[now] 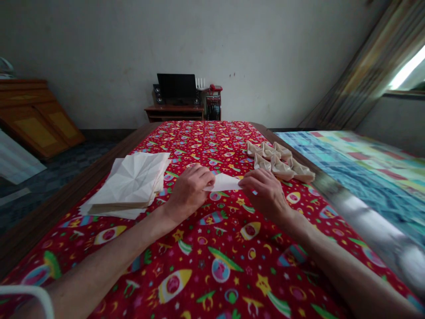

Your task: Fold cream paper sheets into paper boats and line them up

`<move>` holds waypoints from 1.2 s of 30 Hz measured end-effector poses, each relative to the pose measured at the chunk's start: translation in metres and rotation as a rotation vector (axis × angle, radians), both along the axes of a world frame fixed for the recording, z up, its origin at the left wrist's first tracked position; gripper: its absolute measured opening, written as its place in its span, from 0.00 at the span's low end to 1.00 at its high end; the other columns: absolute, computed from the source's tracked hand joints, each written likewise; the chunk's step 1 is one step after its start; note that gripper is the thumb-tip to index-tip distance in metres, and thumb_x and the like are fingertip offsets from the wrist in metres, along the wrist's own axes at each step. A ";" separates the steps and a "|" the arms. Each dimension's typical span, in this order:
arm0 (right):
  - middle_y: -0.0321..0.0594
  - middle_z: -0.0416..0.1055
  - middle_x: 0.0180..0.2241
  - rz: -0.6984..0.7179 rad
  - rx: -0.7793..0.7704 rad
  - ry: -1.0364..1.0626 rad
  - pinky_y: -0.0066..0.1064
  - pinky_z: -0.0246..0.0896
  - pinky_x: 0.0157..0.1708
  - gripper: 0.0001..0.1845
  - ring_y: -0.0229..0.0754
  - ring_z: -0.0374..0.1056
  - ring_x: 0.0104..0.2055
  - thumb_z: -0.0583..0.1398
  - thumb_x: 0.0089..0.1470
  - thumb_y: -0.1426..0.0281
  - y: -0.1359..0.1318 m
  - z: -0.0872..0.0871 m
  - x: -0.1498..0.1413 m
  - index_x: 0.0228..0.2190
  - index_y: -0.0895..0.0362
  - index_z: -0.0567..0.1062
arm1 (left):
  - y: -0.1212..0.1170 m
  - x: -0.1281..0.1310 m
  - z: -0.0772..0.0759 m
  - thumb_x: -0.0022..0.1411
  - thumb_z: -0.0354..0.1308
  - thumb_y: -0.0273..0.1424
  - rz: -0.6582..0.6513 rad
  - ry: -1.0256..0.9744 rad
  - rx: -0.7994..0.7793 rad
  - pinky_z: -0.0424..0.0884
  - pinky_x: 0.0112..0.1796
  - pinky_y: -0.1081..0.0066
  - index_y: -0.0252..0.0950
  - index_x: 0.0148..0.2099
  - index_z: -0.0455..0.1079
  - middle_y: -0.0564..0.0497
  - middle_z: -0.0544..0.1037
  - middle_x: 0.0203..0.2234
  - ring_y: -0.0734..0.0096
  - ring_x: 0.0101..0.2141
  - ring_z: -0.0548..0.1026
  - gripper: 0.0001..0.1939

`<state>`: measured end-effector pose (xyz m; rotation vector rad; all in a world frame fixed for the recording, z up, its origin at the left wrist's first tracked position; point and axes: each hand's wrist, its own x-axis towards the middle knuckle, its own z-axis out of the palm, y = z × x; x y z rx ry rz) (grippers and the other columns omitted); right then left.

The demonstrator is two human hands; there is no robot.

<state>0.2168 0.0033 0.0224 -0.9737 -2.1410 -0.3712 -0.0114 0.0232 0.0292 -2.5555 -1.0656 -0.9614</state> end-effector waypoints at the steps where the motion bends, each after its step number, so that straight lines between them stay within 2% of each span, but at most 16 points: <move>1: 0.40 0.71 0.29 -0.008 0.045 -0.069 0.32 0.53 0.33 0.09 0.40 0.62 0.32 0.55 0.58 0.72 -0.002 0.000 0.000 0.27 0.57 0.73 | -0.002 0.000 -0.001 0.59 0.51 0.21 0.005 0.061 0.047 0.64 0.38 0.67 0.36 0.30 0.66 0.50 0.72 0.28 0.65 0.35 0.68 0.07; 4: 0.40 0.69 0.29 0.005 0.044 -0.260 0.33 0.51 0.32 0.10 0.40 0.58 0.31 0.54 0.59 0.72 -0.006 -0.006 0.002 0.28 0.58 0.72 | -0.007 -0.002 -0.008 0.62 0.51 0.23 0.007 0.199 0.071 0.64 0.37 0.65 0.36 0.32 0.66 0.50 0.71 0.29 0.64 0.35 0.67 0.06; 7: 0.40 0.68 0.29 0.038 -0.062 -0.388 0.32 0.50 0.32 0.11 0.40 0.57 0.31 0.53 0.60 0.72 -0.011 -0.017 0.003 0.28 0.58 0.72 | -0.015 -0.004 -0.017 0.63 0.51 0.25 -0.029 0.301 -0.040 0.63 0.37 0.65 0.36 0.35 0.66 0.51 0.72 0.32 0.64 0.36 0.67 0.04; 10: 0.41 0.67 0.29 0.040 -0.181 -0.408 0.31 0.51 0.31 0.11 0.39 0.57 0.31 0.52 0.61 0.73 -0.014 -0.023 0.005 0.29 0.59 0.71 | -0.025 -0.008 -0.022 0.65 0.50 0.27 -0.052 0.321 -0.145 0.64 0.39 0.65 0.36 0.37 0.67 0.51 0.72 0.33 0.65 0.37 0.68 0.05; 14: 0.42 0.68 0.31 0.087 -0.321 -0.312 0.29 0.55 0.32 0.13 0.39 0.61 0.33 0.50 0.62 0.72 -0.014 -0.027 0.013 0.31 0.59 0.73 | -0.032 -0.016 -0.028 0.66 0.49 0.30 -0.060 0.252 -0.206 0.64 0.41 0.64 0.35 0.39 0.68 0.49 0.73 0.35 0.64 0.39 0.69 0.07; 21: 0.42 0.72 0.33 0.168 -0.567 0.032 0.26 0.60 0.33 0.15 0.37 0.67 0.33 0.52 0.61 0.65 -0.011 -0.030 0.023 0.30 0.58 0.76 | -0.017 -0.026 -0.043 0.62 0.56 0.29 -0.109 -0.139 -0.423 0.66 0.38 0.71 0.35 0.31 0.70 0.51 0.74 0.30 0.71 0.34 0.71 0.06; 23: 0.41 0.72 0.31 0.120 -0.623 0.056 0.26 0.58 0.31 0.16 0.37 0.66 0.31 0.52 0.60 0.64 -0.010 -0.028 0.022 0.28 0.58 0.75 | -0.011 -0.026 -0.046 0.61 0.57 0.29 -0.095 -0.206 -0.471 0.66 0.36 0.73 0.35 0.30 0.70 0.52 0.74 0.29 0.72 0.32 0.72 0.07; 27: 0.38 0.70 0.24 -0.093 -0.680 0.081 0.26 0.52 0.25 0.16 0.36 0.63 0.25 0.54 0.58 0.63 -0.007 -0.026 0.016 0.25 0.58 0.73 | -0.005 -0.026 -0.046 0.61 0.56 0.31 -0.037 -0.216 -0.488 0.65 0.34 0.73 0.34 0.26 0.69 0.52 0.72 0.28 0.73 0.30 0.71 0.11; 32: 0.39 0.69 0.24 -0.200 -0.559 -0.034 0.28 0.49 0.28 0.15 0.36 0.62 0.26 0.53 0.58 0.63 -0.005 -0.027 0.010 0.26 0.58 0.71 | -0.004 -0.023 -0.041 0.63 0.53 0.34 0.080 -0.093 -0.428 0.64 0.34 0.71 0.35 0.26 0.66 0.52 0.69 0.28 0.71 0.31 0.69 0.14; 36: 0.37 0.66 0.21 -0.235 -0.536 -0.160 0.28 0.45 0.26 0.16 0.35 0.57 0.24 0.52 0.59 0.64 -0.005 -0.023 0.007 0.22 0.57 0.67 | -0.003 -0.021 -0.041 0.61 0.54 0.34 0.118 -0.043 -0.401 0.64 0.35 0.70 0.35 0.25 0.65 0.52 0.69 0.29 0.70 0.32 0.69 0.13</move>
